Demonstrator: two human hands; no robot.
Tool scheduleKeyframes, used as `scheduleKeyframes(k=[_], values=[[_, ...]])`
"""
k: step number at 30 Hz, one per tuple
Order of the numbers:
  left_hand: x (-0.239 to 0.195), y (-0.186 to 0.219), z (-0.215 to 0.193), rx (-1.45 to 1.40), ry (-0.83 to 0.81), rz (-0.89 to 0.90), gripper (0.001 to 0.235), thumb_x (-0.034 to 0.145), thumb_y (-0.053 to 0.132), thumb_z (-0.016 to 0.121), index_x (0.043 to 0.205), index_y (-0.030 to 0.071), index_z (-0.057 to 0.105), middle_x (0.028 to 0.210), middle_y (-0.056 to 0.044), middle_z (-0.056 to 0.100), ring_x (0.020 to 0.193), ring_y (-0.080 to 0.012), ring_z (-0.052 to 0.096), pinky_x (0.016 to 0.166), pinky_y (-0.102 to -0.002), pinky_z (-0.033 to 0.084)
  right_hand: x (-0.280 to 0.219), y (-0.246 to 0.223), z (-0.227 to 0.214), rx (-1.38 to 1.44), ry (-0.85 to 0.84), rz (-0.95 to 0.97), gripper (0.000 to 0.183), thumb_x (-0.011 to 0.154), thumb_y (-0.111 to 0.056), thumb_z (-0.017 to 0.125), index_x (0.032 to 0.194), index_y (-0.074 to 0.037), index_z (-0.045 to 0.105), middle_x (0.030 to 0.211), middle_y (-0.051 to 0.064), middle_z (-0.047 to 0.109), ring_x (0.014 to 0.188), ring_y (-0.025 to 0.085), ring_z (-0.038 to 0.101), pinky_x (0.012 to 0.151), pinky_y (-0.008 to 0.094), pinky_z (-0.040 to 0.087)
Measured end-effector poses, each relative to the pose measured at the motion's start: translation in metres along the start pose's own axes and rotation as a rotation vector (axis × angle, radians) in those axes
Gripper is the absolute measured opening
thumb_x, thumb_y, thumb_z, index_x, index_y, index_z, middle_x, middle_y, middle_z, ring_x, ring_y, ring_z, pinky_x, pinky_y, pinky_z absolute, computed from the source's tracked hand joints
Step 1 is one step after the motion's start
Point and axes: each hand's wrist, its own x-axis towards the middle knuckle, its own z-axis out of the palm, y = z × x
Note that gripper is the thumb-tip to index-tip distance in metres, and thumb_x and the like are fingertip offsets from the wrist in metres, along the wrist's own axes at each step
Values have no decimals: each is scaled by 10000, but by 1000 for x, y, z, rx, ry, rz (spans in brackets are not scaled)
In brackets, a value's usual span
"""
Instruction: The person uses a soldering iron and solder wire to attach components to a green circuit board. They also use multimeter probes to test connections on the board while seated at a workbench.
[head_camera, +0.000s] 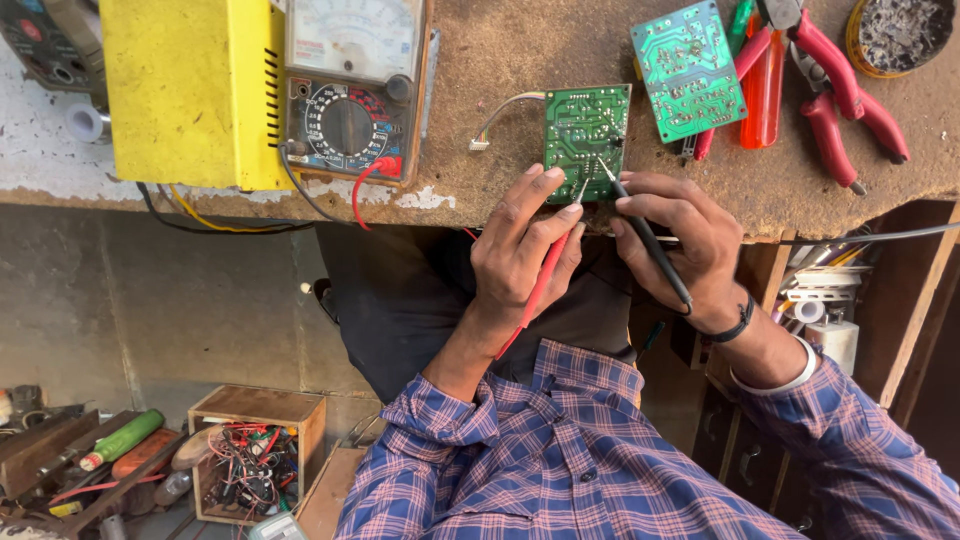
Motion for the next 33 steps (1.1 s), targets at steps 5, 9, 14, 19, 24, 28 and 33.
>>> scheduleKeyframes(k=[5,9,14,19,24,28,33], values=[[0,0,0,-5,-5,-6,234,942,91,812,1140,68,690,1390,-140,611,1345,-366,610,1097,-429,536,4,-1,-2,59,-25,-51,204,937,-5,757,1122,-8,672,1176,184,707,1162,360,726,945,405,606],[0,0,0,-7,-7,-1,235,942,88,808,1145,66,691,1387,-143,611,1341,-365,611,1100,-435,533,6,-1,-3,1,-48,-81,211,910,13,762,1109,-18,697,1148,171,720,1139,362,726,966,431,598],[-1,-1,0,-2,-9,-2,232,946,91,803,1149,68,692,1388,-146,613,1342,-368,610,1114,-439,564,4,-2,-3,10,-50,-61,215,932,21,759,1133,-24,697,1164,178,720,1142,355,727,975,427,596],[-1,-1,1,0,-5,3,233,947,93,801,1152,68,693,1386,-149,613,1338,-372,612,1117,-443,580,4,-2,-4,13,-47,-54,218,938,30,748,1143,-22,695,1182,189,718,1150,361,729,967,421,597],[-1,-2,1,0,-2,2,233,943,94,803,1147,70,692,1382,-148,614,1331,-372,616,1111,-442,581,2,-1,-4,49,-43,-44,207,940,39,737,1133,-16,685,1182,198,713,1136,359,733,955,414,604],[-3,-3,2,1,0,4,233,943,92,803,1146,70,690,1384,-145,613,1333,-370,616,1111,-442,584,-2,2,-4,43,-44,-33,197,956,32,745,1141,-5,688,1201,206,715,1153,338,734,908,366,600],[-4,-2,2,-9,-12,-9,235,948,82,816,1151,73,698,1420,-138,587,1360,-357,599,1116,-425,525,-15,7,4,294,155,94,262,996,-123,695,1057,21,485,1100,200,694,985,209,725,806,298,585]])
